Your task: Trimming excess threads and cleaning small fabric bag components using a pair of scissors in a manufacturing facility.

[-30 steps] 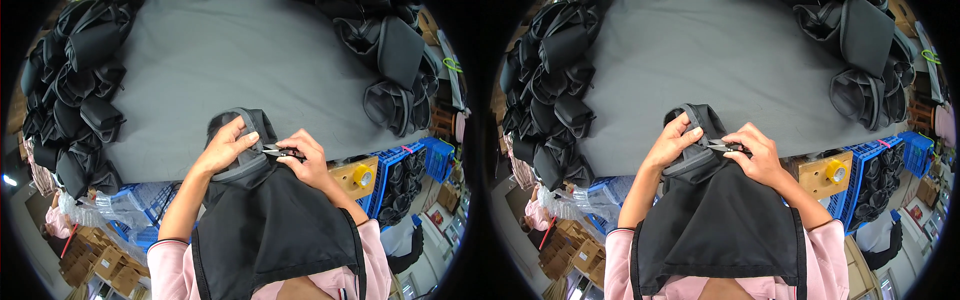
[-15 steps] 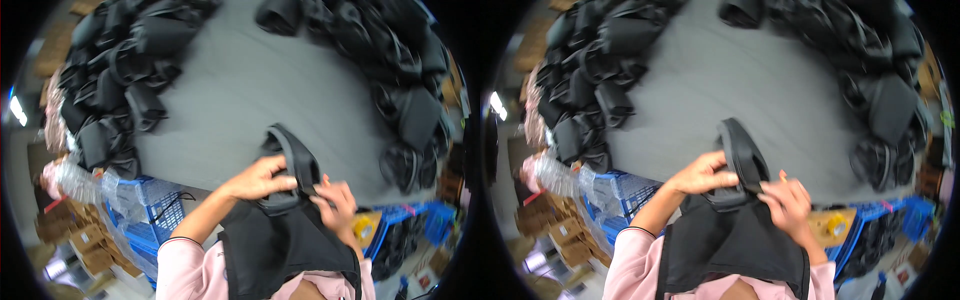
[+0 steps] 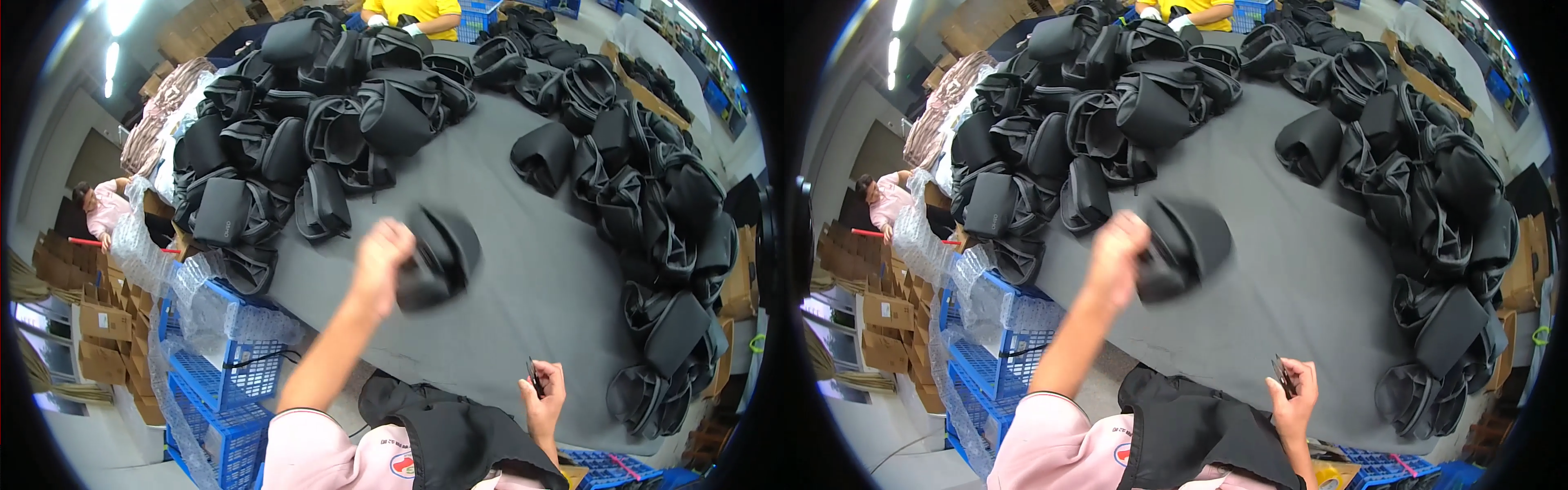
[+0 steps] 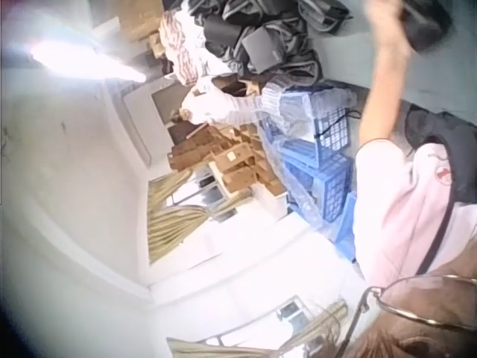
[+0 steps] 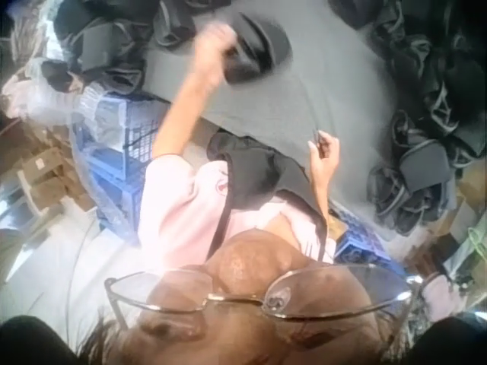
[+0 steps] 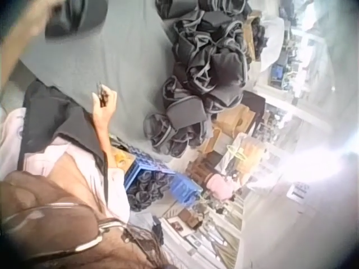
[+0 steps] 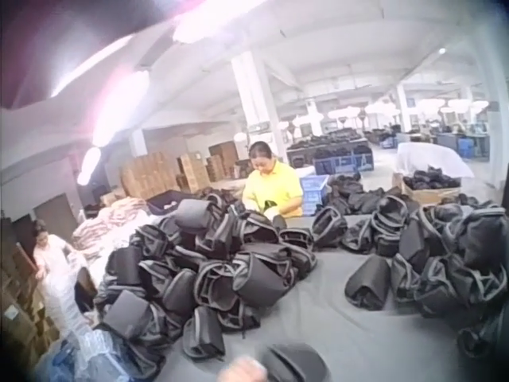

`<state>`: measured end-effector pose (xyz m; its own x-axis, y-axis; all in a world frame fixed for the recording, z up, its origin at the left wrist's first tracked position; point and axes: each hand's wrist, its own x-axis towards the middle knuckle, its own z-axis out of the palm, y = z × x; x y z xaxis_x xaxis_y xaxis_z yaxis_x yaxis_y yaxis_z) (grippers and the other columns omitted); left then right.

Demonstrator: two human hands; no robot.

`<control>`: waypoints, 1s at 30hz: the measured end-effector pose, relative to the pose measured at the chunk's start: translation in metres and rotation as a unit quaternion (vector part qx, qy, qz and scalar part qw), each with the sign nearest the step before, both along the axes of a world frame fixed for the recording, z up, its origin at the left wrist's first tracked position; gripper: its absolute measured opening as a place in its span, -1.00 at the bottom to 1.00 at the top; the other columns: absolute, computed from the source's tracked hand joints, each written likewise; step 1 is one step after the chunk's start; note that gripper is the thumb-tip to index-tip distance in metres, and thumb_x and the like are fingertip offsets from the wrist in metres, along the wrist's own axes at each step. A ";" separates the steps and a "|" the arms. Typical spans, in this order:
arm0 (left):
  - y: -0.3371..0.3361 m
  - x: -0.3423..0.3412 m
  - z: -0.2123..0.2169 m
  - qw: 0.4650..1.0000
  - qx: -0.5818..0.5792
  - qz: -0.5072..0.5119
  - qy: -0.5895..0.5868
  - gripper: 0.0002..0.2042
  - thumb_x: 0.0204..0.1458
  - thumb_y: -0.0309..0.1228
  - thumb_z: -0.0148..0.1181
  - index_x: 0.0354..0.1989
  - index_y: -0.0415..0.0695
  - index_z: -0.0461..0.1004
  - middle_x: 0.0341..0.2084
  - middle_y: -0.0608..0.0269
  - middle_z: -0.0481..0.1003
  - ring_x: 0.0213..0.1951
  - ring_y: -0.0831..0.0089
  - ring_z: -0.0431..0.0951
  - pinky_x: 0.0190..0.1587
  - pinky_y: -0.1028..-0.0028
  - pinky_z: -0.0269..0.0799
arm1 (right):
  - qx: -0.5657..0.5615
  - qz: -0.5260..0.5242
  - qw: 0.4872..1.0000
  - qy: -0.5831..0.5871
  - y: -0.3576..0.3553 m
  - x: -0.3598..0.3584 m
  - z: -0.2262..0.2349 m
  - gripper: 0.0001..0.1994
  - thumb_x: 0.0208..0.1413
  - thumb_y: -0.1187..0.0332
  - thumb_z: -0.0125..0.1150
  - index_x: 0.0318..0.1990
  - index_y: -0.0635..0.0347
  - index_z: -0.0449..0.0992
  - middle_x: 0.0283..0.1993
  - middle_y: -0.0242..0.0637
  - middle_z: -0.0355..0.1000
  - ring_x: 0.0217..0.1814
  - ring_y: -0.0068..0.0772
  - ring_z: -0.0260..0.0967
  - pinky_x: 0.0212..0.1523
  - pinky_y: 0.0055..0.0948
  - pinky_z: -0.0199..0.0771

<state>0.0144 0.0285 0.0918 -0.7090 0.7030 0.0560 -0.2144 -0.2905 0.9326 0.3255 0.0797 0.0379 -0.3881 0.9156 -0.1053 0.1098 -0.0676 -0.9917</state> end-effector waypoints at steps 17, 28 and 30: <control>0.003 -0.096 -0.026 0.989 -0.120 0.084 0.037 -0.51 0.03 -0.55 0.07 0.16 -0.30 0.12 0.09 0.03 0.22 0.07 0.26 0.33 0.06 0.32 0.28 | 0.245 -0.313 0.885 -0.243 0.073 0.134 -0.013 -0.87 0.04 0.55 0.09 -0.23 0.33 0.42 -0.30 -0.27 0.27 -0.28 -0.45 0.32 -0.22 -0.52 0.36; 0.108 0.125 -0.070 0.839 -0.195 -0.452 0.232 -0.67 0.02 -0.49 0.07 0.01 -0.18 0.35 -0.09 0.25 0.41 -0.05 0.43 0.41 0.03 0.46 0.29 | 0.284 -0.447 0.726 -0.438 0.101 0.244 -0.023 -0.58 -0.21 0.42 0.29 -0.09 0.14 0.42 -0.17 -0.17 0.28 -0.20 -0.14 0.36 -0.20 -0.31 0.40; 0.111 0.164 -0.070 0.768 -0.187 -0.550 0.268 -0.67 0.01 -0.48 0.08 0.00 -0.18 0.34 -0.11 0.21 0.42 -0.07 0.42 0.43 0.01 0.45 0.31 | 0.217 -0.375 0.756 -0.490 0.099 0.270 -0.033 -0.61 -0.26 0.49 0.19 -0.14 0.17 0.46 -0.15 -0.15 0.36 -0.15 -0.07 0.39 -0.15 -0.27 0.40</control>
<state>0.1783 0.1393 0.0215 0.3813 0.8983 -0.2183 0.3058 0.1003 0.9468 0.5960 0.1791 0.0046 0.3271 0.8706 0.3674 0.8990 -0.1668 -0.4050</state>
